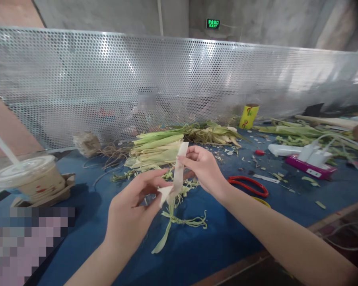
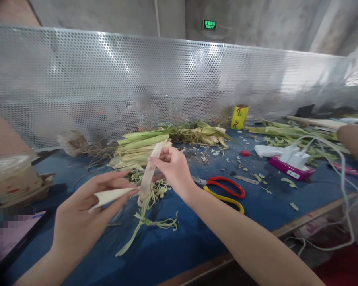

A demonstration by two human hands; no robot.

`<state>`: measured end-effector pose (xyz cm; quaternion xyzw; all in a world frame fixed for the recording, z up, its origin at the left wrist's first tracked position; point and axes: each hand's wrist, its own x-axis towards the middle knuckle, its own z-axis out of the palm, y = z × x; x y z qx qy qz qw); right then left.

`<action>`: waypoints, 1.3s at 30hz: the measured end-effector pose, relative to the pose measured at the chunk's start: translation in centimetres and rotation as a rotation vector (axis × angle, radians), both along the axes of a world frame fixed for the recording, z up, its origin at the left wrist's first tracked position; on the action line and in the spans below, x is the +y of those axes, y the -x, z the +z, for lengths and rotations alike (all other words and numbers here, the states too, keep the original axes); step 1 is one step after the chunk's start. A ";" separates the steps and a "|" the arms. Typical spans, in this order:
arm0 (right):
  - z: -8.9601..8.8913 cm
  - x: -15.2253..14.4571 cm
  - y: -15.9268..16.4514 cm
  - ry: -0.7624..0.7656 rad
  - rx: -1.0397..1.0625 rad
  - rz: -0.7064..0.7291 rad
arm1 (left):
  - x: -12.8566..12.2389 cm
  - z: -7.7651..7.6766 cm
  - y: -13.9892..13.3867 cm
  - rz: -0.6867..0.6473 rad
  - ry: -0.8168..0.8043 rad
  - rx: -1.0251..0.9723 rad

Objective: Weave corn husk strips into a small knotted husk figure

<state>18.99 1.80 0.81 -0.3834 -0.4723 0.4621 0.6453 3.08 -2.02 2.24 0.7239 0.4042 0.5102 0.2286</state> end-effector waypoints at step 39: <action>0.4 0.6 -0.5 0.027 0.151 -0.076 | 0.4 -1.1 1.0 -0.008 -0.226 0.194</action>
